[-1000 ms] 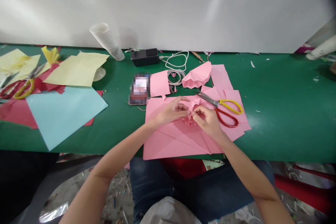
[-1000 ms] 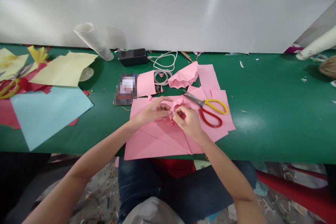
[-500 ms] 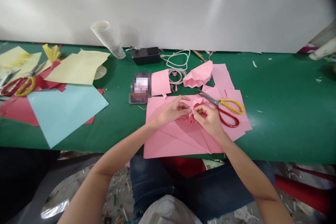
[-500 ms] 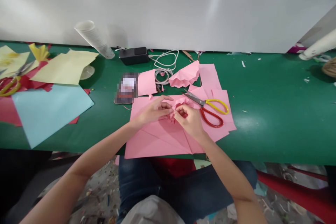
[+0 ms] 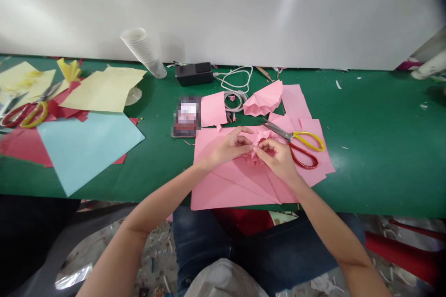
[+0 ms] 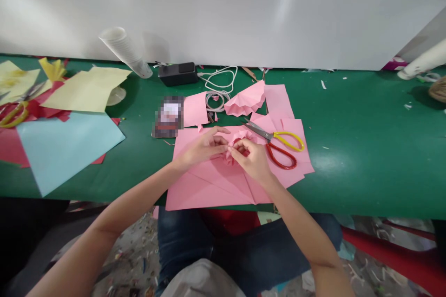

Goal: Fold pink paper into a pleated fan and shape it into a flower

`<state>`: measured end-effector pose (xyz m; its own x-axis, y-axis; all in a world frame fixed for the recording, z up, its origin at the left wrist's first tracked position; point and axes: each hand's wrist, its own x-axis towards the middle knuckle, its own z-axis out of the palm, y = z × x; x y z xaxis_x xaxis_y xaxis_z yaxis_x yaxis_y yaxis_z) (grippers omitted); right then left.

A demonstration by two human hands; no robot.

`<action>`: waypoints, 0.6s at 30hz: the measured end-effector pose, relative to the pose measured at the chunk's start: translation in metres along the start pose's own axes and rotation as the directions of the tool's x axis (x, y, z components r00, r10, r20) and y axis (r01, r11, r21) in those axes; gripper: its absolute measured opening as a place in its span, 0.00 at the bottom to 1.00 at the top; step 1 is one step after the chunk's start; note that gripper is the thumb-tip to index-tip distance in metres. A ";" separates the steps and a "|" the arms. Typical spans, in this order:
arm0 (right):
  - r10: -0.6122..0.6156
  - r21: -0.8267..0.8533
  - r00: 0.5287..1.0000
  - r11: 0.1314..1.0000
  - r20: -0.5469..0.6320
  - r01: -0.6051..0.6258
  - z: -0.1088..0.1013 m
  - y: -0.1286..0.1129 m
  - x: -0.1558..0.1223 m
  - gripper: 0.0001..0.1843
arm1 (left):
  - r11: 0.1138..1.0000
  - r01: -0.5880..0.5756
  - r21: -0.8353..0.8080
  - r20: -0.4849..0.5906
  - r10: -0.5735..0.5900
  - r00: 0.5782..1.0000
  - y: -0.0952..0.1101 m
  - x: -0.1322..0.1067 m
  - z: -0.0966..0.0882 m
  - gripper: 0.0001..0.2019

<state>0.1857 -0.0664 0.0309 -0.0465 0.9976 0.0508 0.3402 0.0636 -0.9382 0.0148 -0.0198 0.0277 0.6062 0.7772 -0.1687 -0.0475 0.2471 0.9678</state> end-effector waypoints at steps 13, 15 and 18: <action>0.001 0.009 1.000 1.000 0.007 -0.001 0.000 0.005 0.000 0.11 | 1.000 -0.006 -0.009 -0.004 0.006 1.000 -0.002 0.002 -0.001 0.16; 0.001 0.022 1.000 1.000 0.017 -0.001 -0.001 0.005 0.000 0.11 | 1.000 0.000 -0.008 -0.002 0.000 1.000 -0.002 0.003 -0.001 0.15; 0.004 0.050 0.999 0.999 0.032 -0.006 -0.001 0.004 0.000 0.11 | 1.000 0.002 -0.004 0.019 -0.002 1.000 -0.003 0.003 -0.001 0.14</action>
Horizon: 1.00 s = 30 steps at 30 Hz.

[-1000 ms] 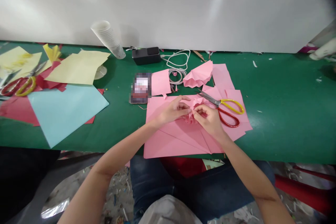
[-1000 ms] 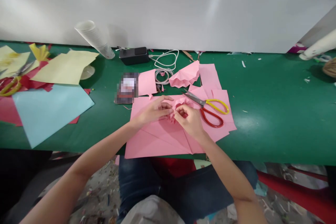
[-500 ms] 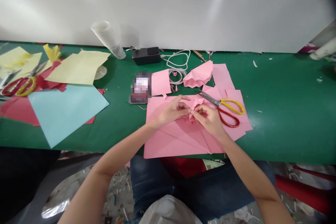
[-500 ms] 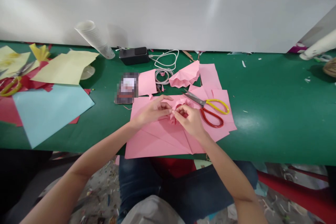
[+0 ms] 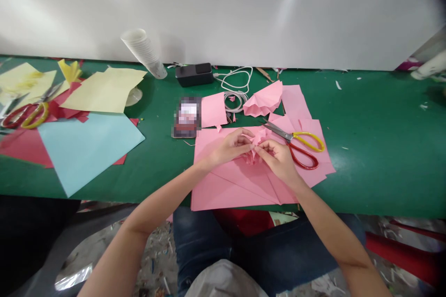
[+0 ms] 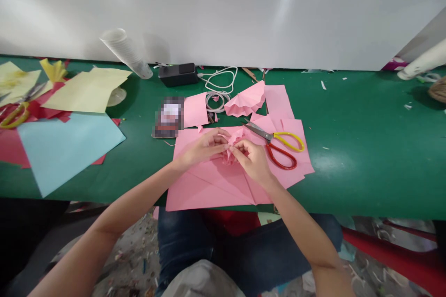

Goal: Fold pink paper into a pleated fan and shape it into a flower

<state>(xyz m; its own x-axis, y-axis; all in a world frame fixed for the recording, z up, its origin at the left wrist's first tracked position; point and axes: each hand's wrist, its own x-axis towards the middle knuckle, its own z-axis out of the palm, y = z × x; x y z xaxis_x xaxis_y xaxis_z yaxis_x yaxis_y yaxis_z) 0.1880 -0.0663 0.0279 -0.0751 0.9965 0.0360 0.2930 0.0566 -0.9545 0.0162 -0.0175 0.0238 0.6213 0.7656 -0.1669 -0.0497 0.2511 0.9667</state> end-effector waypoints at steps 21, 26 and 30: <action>-0.019 -0.041 0.998 0.999 -0.057 0.017 0.000 0.004 0.001 0.10 | 0.410 0.002 0.912 -0.215 0.475 0.853 0.015 -0.012 -0.069 0.13; -0.031 -0.082 0.997 0.996 -0.064 0.025 0.000 0.006 0.000 0.09 | 0.081 0.469 0.879 -0.437 0.528 0.728 0.022 -0.009 -0.163 0.20; -0.013 -0.087 0.998 0.996 -0.062 0.008 -0.001 0.005 -0.001 0.11 | -0.023 0.454 0.891 -0.392 0.466 0.793 0.019 -0.009 -0.180 0.23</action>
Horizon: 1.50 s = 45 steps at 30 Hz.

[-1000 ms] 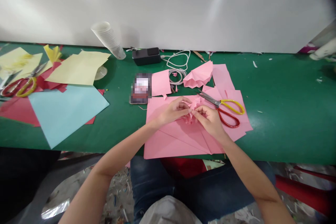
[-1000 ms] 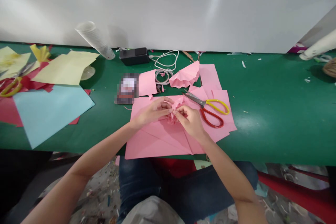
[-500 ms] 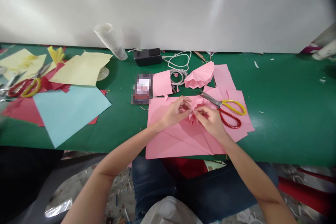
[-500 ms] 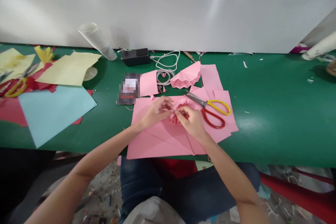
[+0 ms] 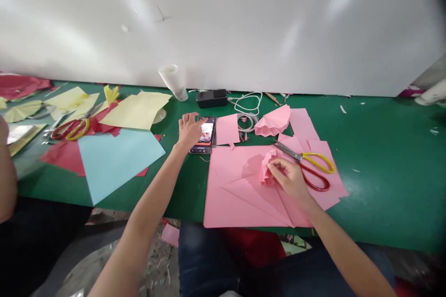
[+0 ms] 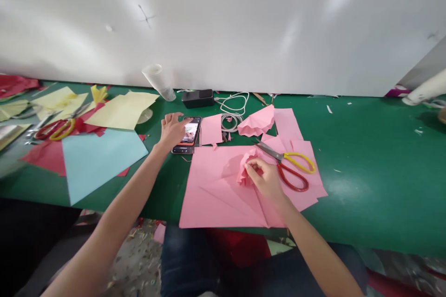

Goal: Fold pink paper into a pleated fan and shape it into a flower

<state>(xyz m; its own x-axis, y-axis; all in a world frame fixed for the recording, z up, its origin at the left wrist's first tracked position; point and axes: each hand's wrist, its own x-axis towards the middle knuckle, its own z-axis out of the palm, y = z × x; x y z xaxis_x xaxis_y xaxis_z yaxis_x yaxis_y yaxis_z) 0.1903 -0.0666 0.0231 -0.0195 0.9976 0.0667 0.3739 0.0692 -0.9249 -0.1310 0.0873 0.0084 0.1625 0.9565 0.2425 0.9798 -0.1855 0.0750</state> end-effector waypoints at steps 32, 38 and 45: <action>0.014 -0.058 1.000 0.998 0.024 -0.013 -0.003 0.000 0.000 0.09 | 0.963 -0.088 -0.255 -0.196 0.038 0.980 -0.023 -0.039 -0.008 0.17; 0.029 -0.102 1.000 0.994 0.003 -0.029 -0.002 0.002 0.001 0.10 | 0.994 0.022 -0.104 -0.135 -0.036 0.990 -0.015 -0.018 -0.005 0.20; 0.034 -0.120 0.999 0.992 -0.007 -0.035 -0.003 0.003 0.000 0.11 | 0.990 0.091 -0.105 -0.146 -0.106 0.984 -0.014 -0.018 0.001 0.17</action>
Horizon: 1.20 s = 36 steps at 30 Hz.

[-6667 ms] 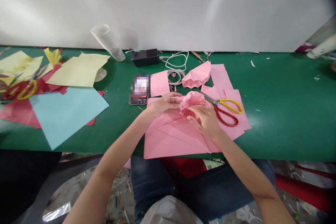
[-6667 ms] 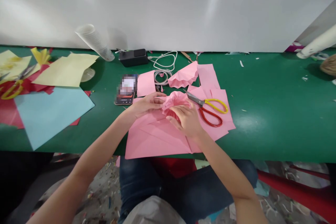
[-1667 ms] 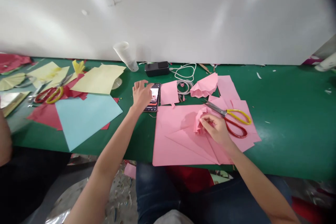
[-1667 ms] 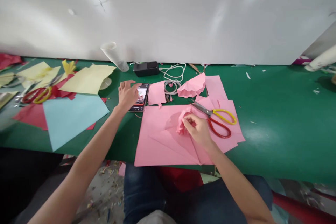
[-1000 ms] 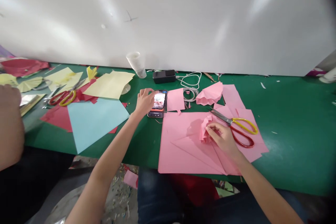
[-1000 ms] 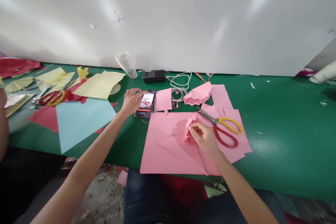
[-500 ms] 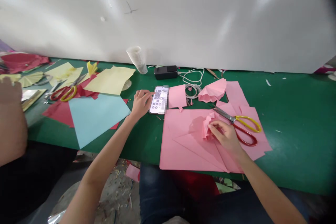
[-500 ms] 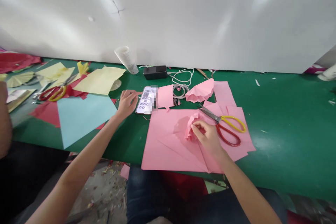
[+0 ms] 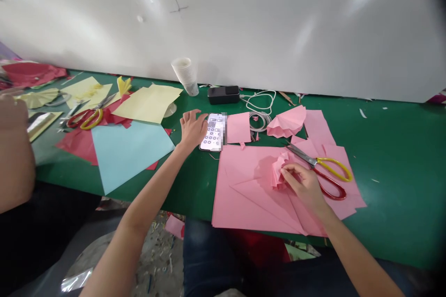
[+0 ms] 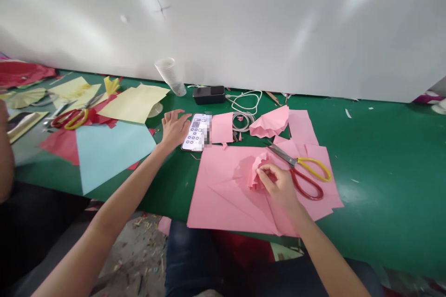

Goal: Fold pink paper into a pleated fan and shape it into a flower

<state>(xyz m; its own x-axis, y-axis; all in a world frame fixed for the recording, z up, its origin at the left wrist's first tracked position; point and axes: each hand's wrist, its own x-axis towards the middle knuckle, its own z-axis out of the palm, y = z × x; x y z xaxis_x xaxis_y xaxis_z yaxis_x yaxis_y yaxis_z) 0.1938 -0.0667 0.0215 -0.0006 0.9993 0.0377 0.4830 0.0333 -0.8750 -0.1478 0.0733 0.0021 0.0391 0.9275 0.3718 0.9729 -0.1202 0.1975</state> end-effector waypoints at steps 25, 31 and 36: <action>-0.038 -0.010 0.999 0.999 0.024 0.038 -0.001 0.003 -0.002 0.09 | 0.988 -0.018 -0.156 0.026 0.023 0.999 -0.006 -0.010 0.013 0.18; -0.043 -0.017 0.999 0.999 0.026 0.044 -0.001 0.003 -0.003 0.10 | 0.983 0.031 -0.182 0.048 -0.022 0.999 -0.006 -0.010 0.012 0.20; -0.044 -0.028 0.999 0.999 0.031 0.045 -0.002 -0.001 -0.003 0.10 | 0.984 0.033 -0.178 0.045 -0.026 0.999 -0.004 -0.012 0.009 0.20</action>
<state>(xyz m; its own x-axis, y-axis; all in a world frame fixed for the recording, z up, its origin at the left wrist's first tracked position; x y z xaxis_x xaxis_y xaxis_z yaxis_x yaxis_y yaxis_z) 0.1949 -0.0694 0.0226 -0.0492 0.9969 0.0615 0.5067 0.0780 -0.8586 -0.1496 0.0658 -0.0117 0.0243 0.9451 0.3258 0.9177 -0.1504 0.3677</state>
